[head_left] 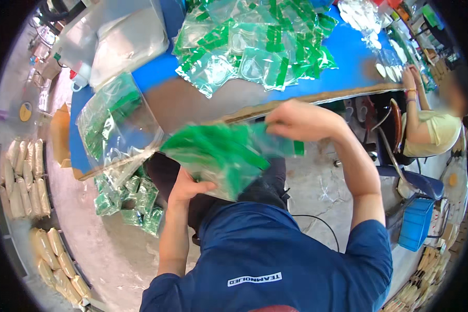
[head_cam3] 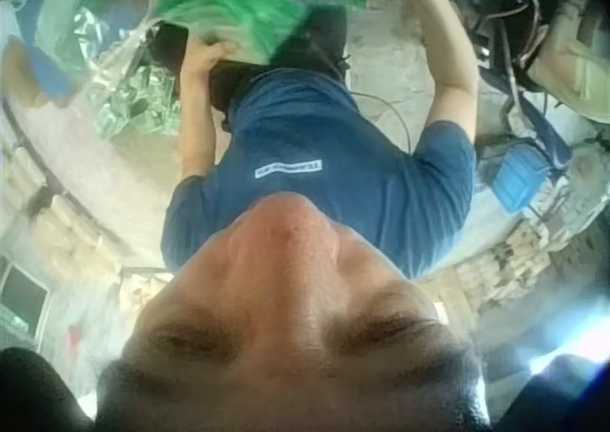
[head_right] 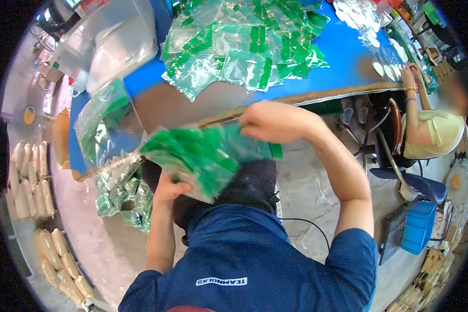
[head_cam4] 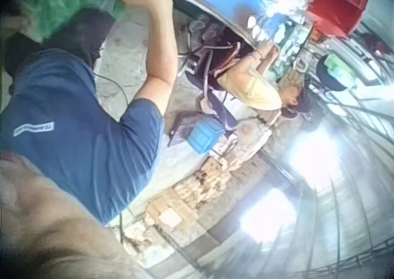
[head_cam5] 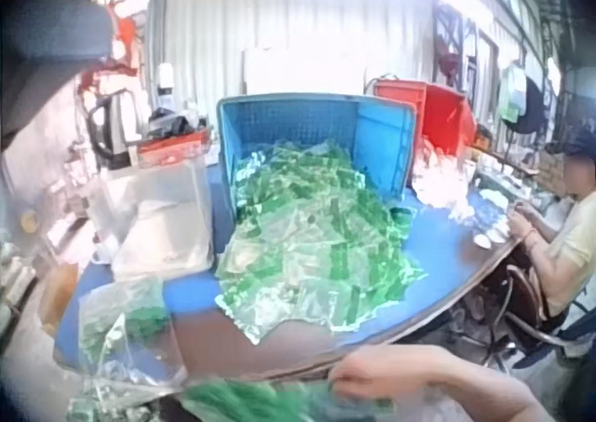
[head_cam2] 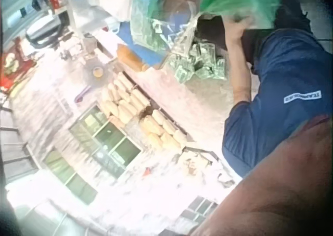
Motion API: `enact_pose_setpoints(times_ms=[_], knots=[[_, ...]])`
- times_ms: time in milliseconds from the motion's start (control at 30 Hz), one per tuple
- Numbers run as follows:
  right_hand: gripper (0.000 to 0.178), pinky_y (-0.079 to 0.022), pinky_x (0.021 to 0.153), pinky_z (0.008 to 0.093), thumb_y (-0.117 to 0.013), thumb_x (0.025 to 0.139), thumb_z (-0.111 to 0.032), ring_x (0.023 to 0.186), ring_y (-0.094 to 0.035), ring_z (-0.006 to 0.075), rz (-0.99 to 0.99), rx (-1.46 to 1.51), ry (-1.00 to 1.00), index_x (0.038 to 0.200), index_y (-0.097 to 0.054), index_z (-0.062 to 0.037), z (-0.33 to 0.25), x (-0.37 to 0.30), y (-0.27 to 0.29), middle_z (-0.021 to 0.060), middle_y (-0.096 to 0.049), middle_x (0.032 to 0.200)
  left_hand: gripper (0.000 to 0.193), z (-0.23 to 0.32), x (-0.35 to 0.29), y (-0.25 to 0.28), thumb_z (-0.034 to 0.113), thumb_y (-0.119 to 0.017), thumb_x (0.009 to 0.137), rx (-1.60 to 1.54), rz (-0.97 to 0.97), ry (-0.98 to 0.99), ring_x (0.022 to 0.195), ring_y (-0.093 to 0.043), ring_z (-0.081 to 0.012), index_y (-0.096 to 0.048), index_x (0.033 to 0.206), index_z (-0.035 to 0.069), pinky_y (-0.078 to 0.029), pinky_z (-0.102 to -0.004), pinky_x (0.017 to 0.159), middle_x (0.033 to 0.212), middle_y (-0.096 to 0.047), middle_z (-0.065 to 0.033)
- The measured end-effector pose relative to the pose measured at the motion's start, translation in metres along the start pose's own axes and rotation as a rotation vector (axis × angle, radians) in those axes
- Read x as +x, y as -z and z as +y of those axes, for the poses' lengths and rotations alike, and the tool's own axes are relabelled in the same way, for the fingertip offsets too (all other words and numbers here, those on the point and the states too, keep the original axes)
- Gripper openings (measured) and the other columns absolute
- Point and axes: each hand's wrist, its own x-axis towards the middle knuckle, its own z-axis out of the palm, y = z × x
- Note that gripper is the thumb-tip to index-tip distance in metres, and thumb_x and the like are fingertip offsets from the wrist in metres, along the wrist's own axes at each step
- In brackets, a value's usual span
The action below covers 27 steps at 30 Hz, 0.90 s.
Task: Manually counting, stacking, and inserting small green product pouches into larger plastic bags.
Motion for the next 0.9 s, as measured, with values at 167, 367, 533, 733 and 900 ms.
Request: enact_pose_setpoints(times_ms=[167,367,533,733,900], knots=[[0.022,-0.049,0.068,0.0403,-0.061,0.091,-0.017,0.073,-0.065,0.0260,-0.508,0.115,0.208,0.097,-0.067,0.0032,-0.018,0.080,-0.024,0.0186,-0.069,0.080,0.067,0.075,0.017,-0.035,0.005,-0.087,0.069,0.613,-0.218,-0.020,0.107,-0.059,-0.0121,-0.058,0.129,-0.001,-0.049,-0.0312,0.094,0.119,-0.065,-0.0054],[0.036,-0.049,0.096,0.0421,-0.054,0.101,-0.033,0.107,-0.065,0.0309,0.476,0.112,0.073,0.108,-0.069,-0.0005,0.006,0.133,-0.020,0.0174,-0.070,0.105,0.080,0.020,-0.029,-0.005,0.009,-0.085,0.069,-0.179,0.333,0.112,0.115,-0.062,-0.0236,-0.048,0.139,0.001,-0.050,-0.0392,0.100,0.126,-0.063,-0.0106],[0.043,-0.037,0.109,0.0515,-0.058,0.096,-0.029,0.131,-0.046,0.0413,0.678,-0.596,0.247,0.128,-0.055,-0.0002,0.039,0.128,-0.089,0.0201,-0.053,0.135,0.080,-0.019,-0.015,-0.012,0.020,-0.084,0.075,-0.903,0.270,-0.154,0.129,-0.054,-0.0312,-0.046,0.143,0.004,-0.037,-0.0524,0.115,0.138,-0.057,-0.0104],[0.039,-0.042,0.103,0.0481,-0.061,0.094,-0.029,0.119,-0.054,0.0387,0.534,-0.303,0.348,0.120,-0.061,-0.0003,0.004,0.134,-0.077,0.0187,-0.058,0.129,0.045,-0.041,0.000,0.005,0.018,-0.068,0.092,-0.880,0.592,-0.135,0.128,-0.054,-0.0343,-0.054,0.132,0.005,-0.036,-0.0542,0.116,0.133,-0.060,-0.0123],[0.045,-0.036,0.112,0.0505,-0.058,0.095,-0.025,0.129,-0.050,0.0381,0.675,-0.537,0.217,0.133,-0.054,-0.0010,0.042,0.141,-0.085,0.0214,-0.054,0.138,0.046,-0.035,-0.004,0.005,0.019,-0.069,0.091,-0.783,0.571,-0.084,0.116,-0.061,-0.0318,-0.054,0.132,0.005,-0.050,-0.0496,0.098,0.127,-0.064,-0.0114]])
